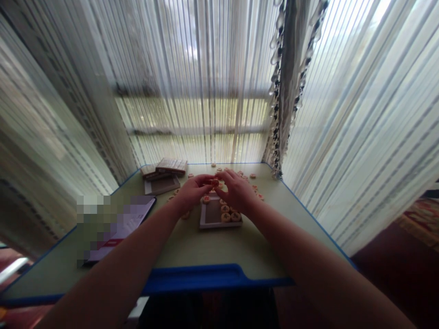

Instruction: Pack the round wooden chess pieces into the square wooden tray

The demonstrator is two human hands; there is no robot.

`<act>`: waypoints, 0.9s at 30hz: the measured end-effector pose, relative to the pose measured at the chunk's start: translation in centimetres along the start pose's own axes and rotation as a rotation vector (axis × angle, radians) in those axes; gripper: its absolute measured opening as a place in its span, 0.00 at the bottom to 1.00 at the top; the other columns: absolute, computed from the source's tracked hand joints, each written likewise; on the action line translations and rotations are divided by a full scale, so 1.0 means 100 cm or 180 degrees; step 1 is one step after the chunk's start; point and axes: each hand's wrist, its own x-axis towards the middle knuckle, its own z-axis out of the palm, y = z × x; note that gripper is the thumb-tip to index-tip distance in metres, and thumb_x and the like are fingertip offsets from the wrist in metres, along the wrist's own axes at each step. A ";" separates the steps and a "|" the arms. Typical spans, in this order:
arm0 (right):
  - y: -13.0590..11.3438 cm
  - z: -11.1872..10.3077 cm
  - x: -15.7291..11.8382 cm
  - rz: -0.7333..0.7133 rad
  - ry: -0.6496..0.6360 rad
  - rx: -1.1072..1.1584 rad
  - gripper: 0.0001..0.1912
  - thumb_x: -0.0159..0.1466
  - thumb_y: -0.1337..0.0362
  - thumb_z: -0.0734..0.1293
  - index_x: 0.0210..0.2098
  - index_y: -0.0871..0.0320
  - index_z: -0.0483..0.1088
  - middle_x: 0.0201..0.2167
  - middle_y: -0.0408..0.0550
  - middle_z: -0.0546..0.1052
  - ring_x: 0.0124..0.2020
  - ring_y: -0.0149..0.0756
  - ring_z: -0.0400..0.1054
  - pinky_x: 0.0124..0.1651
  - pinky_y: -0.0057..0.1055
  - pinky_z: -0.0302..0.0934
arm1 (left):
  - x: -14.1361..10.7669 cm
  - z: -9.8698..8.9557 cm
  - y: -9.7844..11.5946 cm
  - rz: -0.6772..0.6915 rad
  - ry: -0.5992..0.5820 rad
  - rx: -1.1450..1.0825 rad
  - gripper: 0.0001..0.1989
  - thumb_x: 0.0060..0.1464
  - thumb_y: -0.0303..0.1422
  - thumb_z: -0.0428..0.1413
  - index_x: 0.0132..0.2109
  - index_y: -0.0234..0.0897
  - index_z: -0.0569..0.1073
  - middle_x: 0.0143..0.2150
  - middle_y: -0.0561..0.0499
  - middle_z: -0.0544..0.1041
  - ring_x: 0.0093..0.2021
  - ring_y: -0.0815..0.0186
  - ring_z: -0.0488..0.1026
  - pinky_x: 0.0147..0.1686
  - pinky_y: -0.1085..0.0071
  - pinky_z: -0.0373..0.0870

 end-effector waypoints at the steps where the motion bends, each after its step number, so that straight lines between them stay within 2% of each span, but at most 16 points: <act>1: 0.000 0.000 0.000 0.0015 -0.0006 -0.0025 0.15 0.58 0.64 0.64 0.44 0.57 0.64 0.43 0.53 0.70 0.41 0.40 0.66 0.41 0.36 0.62 | 0.000 0.000 0.000 0.0008 0.0002 -0.0010 0.21 0.42 0.37 0.61 0.44 0.31 0.73 0.38 0.43 0.77 0.35 0.65 0.73 0.35 0.70 0.69; 6: 0.002 0.001 0.000 -0.0020 -0.0110 -0.0079 0.10 0.59 0.65 0.63 0.42 0.55 0.67 0.42 0.50 0.71 0.43 0.39 0.65 0.43 0.35 0.61 | -0.001 0.002 -0.001 -0.0044 0.0020 -0.0007 0.22 0.45 0.35 0.60 0.48 0.33 0.71 0.36 0.46 0.77 0.31 0.70 0.72 0.30 0.75 0.68; 9: 0.003 0.002 0.000 0.0019 -0.0149 -0.0034 0.06 0.58 0.64 0.64 0.36 0.56 0.67 0.37 0.48 0.71 0.38 0.37 0.66 0.40 0.33 0.60 | -0.002 0.003 0.001 -0.0180 0.0094 -0.0011 0.24 0.46 0.34 0.59 0.51 0.34 0.68 0.34 0.47 0.76 0.27 0.72 0.70 0.24 0.78 0.65; 11: 0.003 0.001 0.000 0.0081 -0.0136 -0.0017 0.06 0.57 0.62 0.65 0.34 0.57 0.67 0.35 0.48 0.71 0.35 0.35 0.65 0.38 0.32 0.60 | -0.002 0.003 0.003 -0.0253 0.0115 -0.0091 0.24 0.46 0.34 0.59 0.51 0.33 0.67 0.34 0.47 0.77 0.26 0.73 0.69 0.23 0.78 0.63; 15: 0.000 -0.001 0.001 0.0186 -0.0030 -0.0061 0.09 0.57 0.59 0.66 0.33 0.58 0.66 0.34 0.48 0.70 0.31 0.33 0.64 0.35 0.30 0.58 | -0.003 0.001 0.008 -0.0466 0.0143 -0.0071 0.21 0.43 0.38 0.60 0.45 0.32 0.72 0.33 0.47 0.76 0.24 0.74 0.68 0.21 0.78 0.62; 19: 0.000 -0.003 0.001 0.0218 0.0063 -0.0130 0.11 0.58 0.56 0.65 0.33 0.58 0.66 0.33 0.48 0.71 0.31 0.33 0.63 0.34 0.30 0.57 | -0.005 0.001 0.010 -0.0533 0.0021 0.0183 0.18 0.42 0.42 0.60 0.35 0.31 0.76 0.26 0.50 0.74 0.22 0.74 0.66 0.20 0.77 0.60; 23: 0.000 -0.004 0.001 0.0243 0.0024 -0.0206 0.12 0.57 0.55 0.65 0.33 0.59 0.67 0.34 0.49 0.71 0.30 0.33 0.64 0.33 0.30 0.57 | -0.006 0.001 0.009 -0.0361 0.0061 0.0250 0.16 0.43 0.41 0.59 0.36 0.32 0.76 0.27 0.50 0.75 0.23 0.74 0.66 0.22 0.77 0.62; 27: -0.002 -0.005 0.001 0.0094 0.0007 -0.0167 0.13 0.58 0.60 0.65 0.41 0.57 0.68 0.39 0.50 0.72 0.35 0.35 0.66 0.37 0.31 0.59 | -0.005 0.000 0.007 -0.0250 0.0114 0.0424 0.14 0.45 0.37 0.57 0.36 0.31 0.77 0.30 0.47 0.77 0.27 0.70 0.70 0.28 0.75 0.65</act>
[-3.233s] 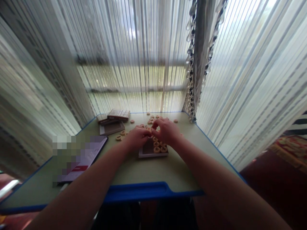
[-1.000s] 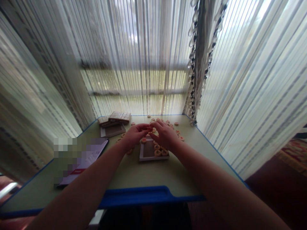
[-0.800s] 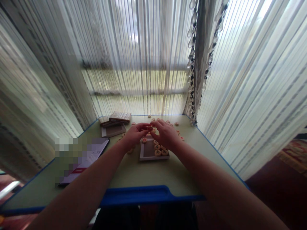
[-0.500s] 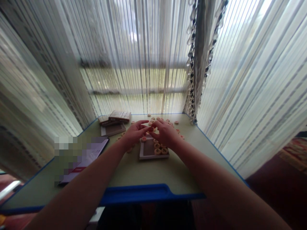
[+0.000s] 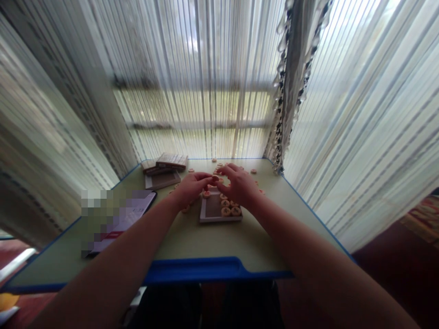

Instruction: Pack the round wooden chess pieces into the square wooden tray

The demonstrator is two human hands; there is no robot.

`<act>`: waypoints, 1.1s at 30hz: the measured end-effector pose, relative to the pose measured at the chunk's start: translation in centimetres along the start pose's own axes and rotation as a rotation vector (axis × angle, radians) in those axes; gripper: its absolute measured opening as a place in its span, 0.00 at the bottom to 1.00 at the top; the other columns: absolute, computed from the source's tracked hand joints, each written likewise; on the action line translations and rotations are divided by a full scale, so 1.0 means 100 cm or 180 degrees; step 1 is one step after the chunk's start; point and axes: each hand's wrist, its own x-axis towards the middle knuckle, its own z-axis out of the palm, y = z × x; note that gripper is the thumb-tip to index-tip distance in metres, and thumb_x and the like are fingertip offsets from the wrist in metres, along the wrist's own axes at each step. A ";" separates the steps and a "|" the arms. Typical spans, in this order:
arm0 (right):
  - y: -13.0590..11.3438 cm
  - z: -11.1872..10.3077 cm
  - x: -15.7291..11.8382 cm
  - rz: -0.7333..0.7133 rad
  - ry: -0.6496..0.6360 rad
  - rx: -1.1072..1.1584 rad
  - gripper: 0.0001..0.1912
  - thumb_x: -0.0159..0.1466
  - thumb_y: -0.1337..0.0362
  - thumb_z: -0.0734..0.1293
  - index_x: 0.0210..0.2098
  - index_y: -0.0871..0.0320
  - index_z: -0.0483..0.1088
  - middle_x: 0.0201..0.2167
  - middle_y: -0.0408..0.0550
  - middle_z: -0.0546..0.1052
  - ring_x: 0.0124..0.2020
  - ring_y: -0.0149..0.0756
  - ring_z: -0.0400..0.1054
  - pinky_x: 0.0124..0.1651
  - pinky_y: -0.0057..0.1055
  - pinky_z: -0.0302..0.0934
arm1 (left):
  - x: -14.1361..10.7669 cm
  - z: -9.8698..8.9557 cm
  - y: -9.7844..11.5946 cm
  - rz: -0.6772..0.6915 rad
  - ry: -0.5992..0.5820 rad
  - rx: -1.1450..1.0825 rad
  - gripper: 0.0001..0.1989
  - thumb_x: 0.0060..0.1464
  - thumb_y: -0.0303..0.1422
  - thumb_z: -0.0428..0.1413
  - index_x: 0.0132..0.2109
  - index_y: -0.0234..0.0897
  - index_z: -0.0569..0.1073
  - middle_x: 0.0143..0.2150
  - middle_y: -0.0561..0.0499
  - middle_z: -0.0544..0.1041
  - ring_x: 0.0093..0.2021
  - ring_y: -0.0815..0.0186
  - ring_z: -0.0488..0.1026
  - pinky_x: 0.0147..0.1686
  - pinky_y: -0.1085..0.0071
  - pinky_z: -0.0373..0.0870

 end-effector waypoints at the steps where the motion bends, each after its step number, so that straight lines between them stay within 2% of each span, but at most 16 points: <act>1: 0.000 0.000 0.000 -0.0070 -0.0026 0.0016 0.13 0.58 0.61 0.64 0.42 0.56 0.68 0.41 0.50 0.72 0.37 0.36 0.66 0.38 0.32 0.60 | 0.000 0.000 0.000 0.0004 0.0007 0.0077 0.14 0.46 0.37 0.57 0.36 0.31 0.77 0.30 0.47 0.78 0.28 0.70 0.70 0.29 0.74 0.66; 6: 0.004 0.005 -0.001 -0.0240 -0.0178 -0.0029 0.12 0.58 0.62 0.63 0.42 0.55 0.70 0.43 0.50 0.72 0.44 0.39 0.66 0.44 0.35 0.60 | 0.001 0.001 0.000 0.0111 -0.0003 0.0372 0.13 0.47 0.36 0.55 0.35 0.32 0.78 0.31 0.48 0.78 0.30 0.68 0.72 0.32 0.73 0.67; 10: 0.003 0.003 -0.001 -0.0182 -0.0225 -0.0092 0.12 0.59 0.61 0.64 0.41 0.55 0.71 0.43 0.50 0.72 0.41 0.38 0.67 0.43 0.33 0.61 | 0.000 0.001 0.002 0.0181 0.0007 0.0503 0.14 0.47 0.37 0.55 0.35 0.32 0.78 0.29 0.48 0.78 0.29 0.68 0.72 0.32 0.73 0.67; 16: -0.002 -0.001 0.001 -0.0065 -0.0213 -0.0151 0.10 0.58 0.60 0.64 0.37 0.56 0.71 0.37 0.48 0.73 0.34 0.35 0.67 0.37 0.30 0.59 | 0.003 0.001 -0.004 0.0249 -0.0015 0.0627 0.15 0.49 0.38 0.52 0.35 0.32 0.78 0.29 0.48 0.78 0.28 0.68 0.71 0.29 0.74 0.66; 18: -0.001 0.000 0.001 0.0021 -0.0190 -0.0173 0.10 0.58 0.59 0.65 0.35 0.57 0.71 0.36 0.48 0.72 0.33 0.34 0.66 0.36 0.30 0.58 | 0.005 0.001 -0.006 0.0246 0.0095 0.0566 0.15 0.49 0.36 0.51 0.37 0.32 0.77 0.30 0.47 0.78 0.29 0.68 0.72 0.29 0.75 0.66; 21: 0.001 0.002 0.001 0.0093 -0.0225 -0.0134 0.10 0.57 0.58 0.65 0.34 0.57 0.71 0.35 0.48 0.72 0.32 0.34 0.66 0.35 0.29 0.58 | 0.008 -0.001 -0.008 0.0193 0.0453 0.0537 0.14 0.48 0.32 0.51 0.39 0.31 0.75 0.31 0.47 0.78 0.28 0.68 0.72 0.27 0.75 0.66; 26: 0.002 0.006 0.000 0.0100 -0.0416 0.0039 0.11 0.56 0.56 0.65 0.33 0.56 0.71 0.34 0.48 0.73 0.34 0.36 0.66 0.38 0.31 0.59 | 0.010 -0.007 -0.007 0.0134 0.0957 0.1003 0.12 0.46 0.30 0.50 0.35 0.33 0.76 0.28 0.48 0.78 0.28 0.68 0.72 0.30 0.74 0.66; 30: -0.001 0.014 0.001 0.0080 -0.0641 0.0069 0.10 0.55 0.55 0.66 0.32 0.55 0.73 0.32 0.47 0.74 0.35 0.37 0.67 0.40 0.33 0.58 | 0.011 -0.009 -0.008 -0.0016 0.1106 0.1260 0.11 0.45 0.30 0.49 0.32 0.34 0.76 0.27 0.48 0.78 0.28 0.67 0.72 0.31 0.73 0.66; 33: -0.004 0.019 0.002 0.0087 -0.0799 0.0045 0.09 0.55 0.56 0.67 0.33 0.53 0.74 0.33 0.47 0.75 0.36 0.38 0.67 0.42 0.34 0.58 | 0.013 -0.009 -0.009 -0.0091 0.1081 0.1082 0.12 0.45 0.28 0.48 0.32 0.33 0.76 0.27 0.48 0.78 0.27 0.68 0.72 0.30 0.74 0.66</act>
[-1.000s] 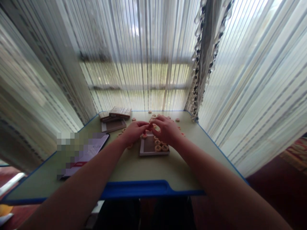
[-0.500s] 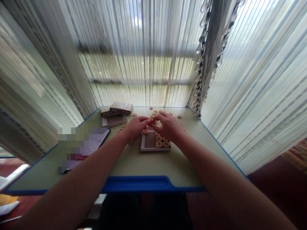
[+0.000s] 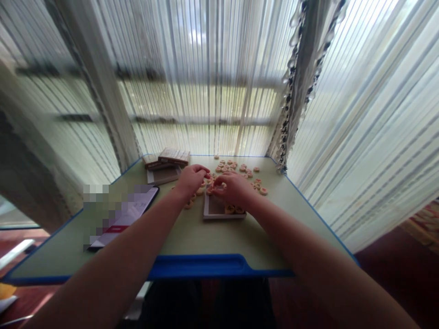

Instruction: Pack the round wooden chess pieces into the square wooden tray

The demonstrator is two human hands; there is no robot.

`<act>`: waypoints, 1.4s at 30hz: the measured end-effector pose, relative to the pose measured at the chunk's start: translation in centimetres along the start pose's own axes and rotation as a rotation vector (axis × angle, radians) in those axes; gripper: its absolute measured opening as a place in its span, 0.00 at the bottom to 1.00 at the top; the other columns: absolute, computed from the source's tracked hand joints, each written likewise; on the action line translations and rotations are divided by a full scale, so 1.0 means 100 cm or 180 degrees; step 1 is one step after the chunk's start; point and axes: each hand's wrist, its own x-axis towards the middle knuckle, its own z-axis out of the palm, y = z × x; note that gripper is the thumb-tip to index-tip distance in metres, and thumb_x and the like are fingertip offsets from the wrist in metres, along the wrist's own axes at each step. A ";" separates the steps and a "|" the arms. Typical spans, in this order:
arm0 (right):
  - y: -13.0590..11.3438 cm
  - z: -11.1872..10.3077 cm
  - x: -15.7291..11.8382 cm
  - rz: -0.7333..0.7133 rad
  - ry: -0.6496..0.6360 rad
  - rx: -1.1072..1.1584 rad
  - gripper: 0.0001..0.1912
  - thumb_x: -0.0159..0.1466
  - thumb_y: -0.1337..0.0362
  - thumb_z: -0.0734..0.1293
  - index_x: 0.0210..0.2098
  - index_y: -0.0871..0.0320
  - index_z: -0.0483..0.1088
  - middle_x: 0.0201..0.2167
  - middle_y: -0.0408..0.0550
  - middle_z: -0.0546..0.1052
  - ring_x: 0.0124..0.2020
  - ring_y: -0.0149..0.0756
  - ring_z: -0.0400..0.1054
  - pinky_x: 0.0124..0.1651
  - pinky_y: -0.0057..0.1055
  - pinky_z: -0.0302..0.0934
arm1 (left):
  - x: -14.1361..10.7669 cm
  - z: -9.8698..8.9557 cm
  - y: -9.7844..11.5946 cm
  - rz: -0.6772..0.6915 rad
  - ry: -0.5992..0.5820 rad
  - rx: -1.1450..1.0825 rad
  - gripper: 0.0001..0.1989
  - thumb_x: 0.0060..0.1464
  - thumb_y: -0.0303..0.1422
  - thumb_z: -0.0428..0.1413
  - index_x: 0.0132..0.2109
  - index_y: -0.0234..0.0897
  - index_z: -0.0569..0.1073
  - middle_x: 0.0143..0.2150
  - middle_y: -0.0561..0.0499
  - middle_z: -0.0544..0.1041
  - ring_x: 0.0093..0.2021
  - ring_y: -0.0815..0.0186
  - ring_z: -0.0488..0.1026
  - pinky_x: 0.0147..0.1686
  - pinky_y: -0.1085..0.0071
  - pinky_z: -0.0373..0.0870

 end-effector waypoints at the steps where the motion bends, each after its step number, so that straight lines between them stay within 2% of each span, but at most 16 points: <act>1: -0.001 0.001 0.001 0.0016 -0.0032 -0.0016 0.10 0.55 0.56 0.67 0.33 0.53 0.74 0.33 0.47 0.75 0.37 0.38 0.67 0.42 0.34 0.58 | 0.000 0.000 0.000 -0.0024 -0.0023 -0.0080 0.12 0.45 0.28 0.48 0.32 0.33 0.76 0.27 0.48 0.78 0.26 0.68 0.71 0.30 0.74 0.66; 19: -0.008 0.011 0.007 0.0235 -0.0098 -0.0210 0.10 0.55 0.53 0.67 0.31 0.51 0.75 0.31 0.46 0.77 0.38 0.41 0.65 0.39 0.34 0.58 | 0.000 0.004 0.002 0.0076 -0.0126 -0.0194 0.11 0.45 0.28 0.48 0.32 0.34 0.75 0.26 0.49 0.77 0.27 0.68 0.72 0.30 0.73 0.66; 28: -0.004 0.008 0.006 0.0267 -0.0021 -0.0208 0.15 0.55 0.50 0.66 0.34 0.53 0.75 0.32 0.47 0.77 0.39 0.41 0.66 0.42 0.36 0.58 | 0.002 -0.009 -0.006 -0.0166 0.0501 0.0660 0.13 0.45 0.29 0.47 0.31 0.33 0.76 0.31 0.42 0.78 0.34 0.60 0.73 0.33 0.69 0.65; 31: -0.004 0.004 0.005 0.0370 0.0028 -0.0203 0.14 0.57 0.51 0.64 0.33 0.53 0.75 0.32 0.47 0.77 0.38 0.41 0.66 0.41 0.35 0.58 | 0.006 -0.012 -0.014 -0.0272 0.0603 0.0683 0.14 0.45 0.28 0.47 0.36 0.32 0.76 0.34 0.41 0.78 0.36 0.58 0.74 0.34 0.68 0.66; 33: -0.004 0.002 0.004 0.0399 0.0115 -0.0257 0.13 0.59 0.53 0.63 0.33 0.53 0.75 0.33 0.47 0.77 0.37 0.40 0.66 0.41 0.35 0.57 | 0.008 -0.014 -0.019 -0.0192 0.0649 0.0783 0.17 0.44 0.26 0.47 0.41 0.32 0.75 0.38 0.41 0.77 0.39 0.58 0.73 0.37 0.68 0.66; 36: -0.001 -0.002 0.003 0.0449 0.0286 -0.0368 0.13 0.61 0.56 0.61 0.32 0.55 0.75 0.34 0.48 0.76 0.38 0.40 0.65 0.44 0.36 0.55 | 0.010 -0.015 -0.026 -0.0059 0.0528 0.1049 0.22 0.42 0.22 0.47 0.46 0.33 0.74 0.43 0.42 0.76 0.45 0.59 0.72 0.43 0.69 0.66; 39: 0.003 -0.004 0.002 0.0586 0.0360 -0.0510 0.14 0.61 0.57 0.60 0.34 0.56 0.74 0.35 0.48 0.76 0.40 0.40 0.64 0.45 0.35 0.54 | 0.010 -0.014 -0.029 0.0009 0.0338 0.1321 0.24 0.42 0.20 0.47 0.46 0.35 0.74 0.46 0.45 0.76 0.48 0.62 0.70 0.48 0.71 0.64; 42: 0.010 -0.003 0.002 0.0673 0.0342 -0.0661 0.14 0.62 0.57 0.58 0.36 0.55 0.74 0.38 0.48 0.76 0.41 0.40 0.63 0.46 0.34 0.54 | 0.010 -0.011 -0.028 0.0164 0.0230 0.1495 0.24 0.42 0.19 0.46 0.46 0.37 0.75 0.46 0.48 0.76 0.48 0.63 0.71 0.48 0.73 0.64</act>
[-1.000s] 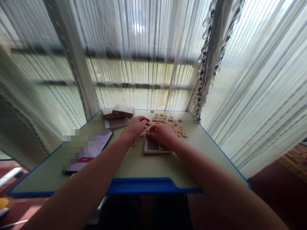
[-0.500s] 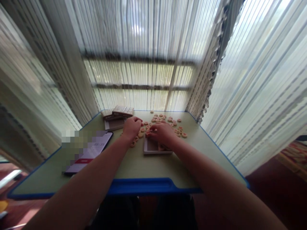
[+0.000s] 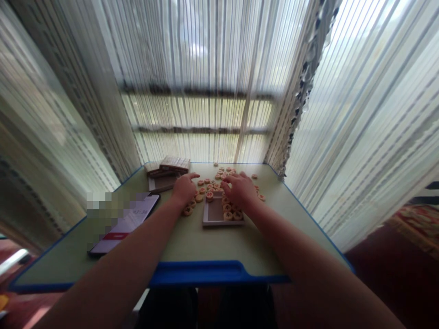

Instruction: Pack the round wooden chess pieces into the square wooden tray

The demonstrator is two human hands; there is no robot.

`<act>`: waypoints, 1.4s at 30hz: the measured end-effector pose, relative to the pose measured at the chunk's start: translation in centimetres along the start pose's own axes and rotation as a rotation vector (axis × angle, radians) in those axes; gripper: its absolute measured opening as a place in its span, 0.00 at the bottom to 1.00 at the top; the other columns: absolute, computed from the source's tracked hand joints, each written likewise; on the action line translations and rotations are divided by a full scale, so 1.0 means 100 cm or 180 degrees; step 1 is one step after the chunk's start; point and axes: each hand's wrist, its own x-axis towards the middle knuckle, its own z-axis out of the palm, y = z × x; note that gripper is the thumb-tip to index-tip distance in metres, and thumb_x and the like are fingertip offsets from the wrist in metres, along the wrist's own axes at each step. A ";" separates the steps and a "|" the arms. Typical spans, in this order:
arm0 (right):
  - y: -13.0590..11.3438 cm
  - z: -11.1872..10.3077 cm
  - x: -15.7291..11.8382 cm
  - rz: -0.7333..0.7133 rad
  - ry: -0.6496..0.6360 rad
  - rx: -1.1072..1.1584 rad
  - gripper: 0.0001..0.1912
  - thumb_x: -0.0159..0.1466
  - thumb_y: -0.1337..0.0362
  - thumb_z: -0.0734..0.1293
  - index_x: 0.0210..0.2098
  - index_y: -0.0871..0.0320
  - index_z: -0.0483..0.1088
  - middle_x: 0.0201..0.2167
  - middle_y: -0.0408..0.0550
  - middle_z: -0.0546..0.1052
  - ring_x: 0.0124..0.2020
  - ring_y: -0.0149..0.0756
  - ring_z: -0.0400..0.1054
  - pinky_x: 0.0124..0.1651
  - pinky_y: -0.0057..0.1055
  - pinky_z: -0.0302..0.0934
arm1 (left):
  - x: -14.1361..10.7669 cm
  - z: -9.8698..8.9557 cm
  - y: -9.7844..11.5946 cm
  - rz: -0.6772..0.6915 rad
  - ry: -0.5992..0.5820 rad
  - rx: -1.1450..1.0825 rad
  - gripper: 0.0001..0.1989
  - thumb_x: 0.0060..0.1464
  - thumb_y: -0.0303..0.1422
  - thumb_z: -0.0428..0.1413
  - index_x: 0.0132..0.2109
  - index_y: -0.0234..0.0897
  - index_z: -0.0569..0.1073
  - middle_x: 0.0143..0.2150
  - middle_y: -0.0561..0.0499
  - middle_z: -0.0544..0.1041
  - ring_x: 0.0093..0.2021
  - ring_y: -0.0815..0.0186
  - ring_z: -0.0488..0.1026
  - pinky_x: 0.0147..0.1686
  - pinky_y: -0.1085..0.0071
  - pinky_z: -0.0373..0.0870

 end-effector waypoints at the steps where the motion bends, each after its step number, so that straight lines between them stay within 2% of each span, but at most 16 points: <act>1: 0.003 0.002 0.001 0.0013 -0.0014 -0.0022 0.15 0.63 0.58 0.58 0.37 0.55 0.74 0.38 0.48 0.76 0.41 0.39 0.64 0.46 0.34 0.54 | 0.000 0.000 0.001 0.0030 -0.0015 0.0022 0.24 0.41 0.19 0.46 0.45 0.37 0.75 0.46 0.48 0.76 0.47 0.63 0.71 0.47 0.73 0.65; 7: 0.026 0.008 0.007 0.0378 -0.0067 0.0126 0.18 0.64 0.57 0.55 0.38 0.57 0.74 0.38 0.50 0.76 0.41 0.37 0.66 0.47 0.32 0.54 | -0.001 -0.001 0.002 -0.0097 -0.0024 0.0172 0.23 0.44 0.21 0.47 0.47 0.36 0.74 0.47 0.45 0.75 0.49 0.61 0.70 0.49 0.70 0.64; 12: 0.037 0.008 0.010 0.0473 -0.0065 0.0270 0.19 0.64 0.58 0.54 0.42 0.60 0.73 0.42 0.52 0.75 0.45 0.38 0.66 0.49 0.33 0.54 | -0.002 -0.001 0.004 -0.0171 -0.0120 0.0037 0.20 0.44 0.22 0.47 0.44 0.34 0.75 0.48 0.45 0.75 0.50 0.62 0.70 0.50 0.72 0.63; 18: 0.041 0.020 0.009 -0.0152 -0.0888 0.0561 0.23 0.66 0.56 0.49 0.47 0.53 0.70 0.51 0.46 0.71 0.54 0.39 0.60 0.56 0.38 0.48 | -0.002 0.000 0.007 -0.0144 -0.0169 0.0011 0.18 0.44 0.23 0.47 0.41 0.36 0.76 0.47 0.47 0.75 0.49 0.62 0.70 0.48 0.72 0.64; 20: 0.043 0.022 0.009 -0.0193 -0.1003 0.0515 0.24 0.67 0.56 0.48 0.47 0.52 0.71 0.51 0.46 0.71 0.53 0.39 0.60 0.56 0.38 0.48 | -0.003 0.000 0.007 -0.0126 -0.0177 0.0033 0.18 0.44 0.23 0.47 0.40 0.36 0.76 0.46 0.47 0.76 0.49 0.62 0.70 0.48 0.72 0.64; 26: 0.045 0.018 0.009 -0.0100 -0.0830 -0.0027 0.22 0.66 0.57 0.51 0.39 0.56 0.74 0.41 0.50 0.75 0.44 0.39 0.64 0.49 0.34 0.53 | -0.001 0.002 0.007 -0.0059 -0.0246 0.0010 0.18 0.44 0.24 0.47 0.39 0.37 0.77 0.41 0.48 0.78 0.46 0.62 0.72 0.45 0.72 0.65; 30: 0.049 0.019 0.009 0.0138 -0.0564 -0.0113 0.18 0.63 0.57 0.56 0.40 0.56 0.74 0.42 0.51 0.75 0.44 0.40 0.65 0.49 0.34 0.54 | -0.002 0.001 0.007 -0.0040 -0.0146 -0.0031 0.17 0.43 0.24 0.47 0.39 0.36 0.76 0.43 0.47 0.77 0.46 0.62 0.71 0.45 0.73 0.65; 35: 0.054 0.022 0.011 0.0269 -0.0818 0.0100 0.18 0.62 0.56 0.56 0.39 0.55 0.75 0.38 0.47 0.77 0.41 0.36 0.67 0.46 0.29 0.56 | -0.004 -0.004 0.006 -0.0383 -0.0104 0.0067 0.17 0.43 0.24 0.48 0.39 0.35 0.76 0.40 0.44 0.78 0.44 0.60 0.72 0.42 0.70 0.66; 42: 0.059 0.017 0.010 0.0480 -0.0659 -0.0249 0.18 0.59 0.52 0.60 0.35 0.56 0.76 0.33 0.50 0.78 0.36 0.38 0.68 0.41 0.30 0.58 | -0.003 -0.004 0.005 -0.0404 -0.0152 0.0047 0.17 0.42 0.25 0.48 0.39 0.35 0.76 0.37 0.44 0.78 0.41 0.60 0.73 0.39 0.71 0.66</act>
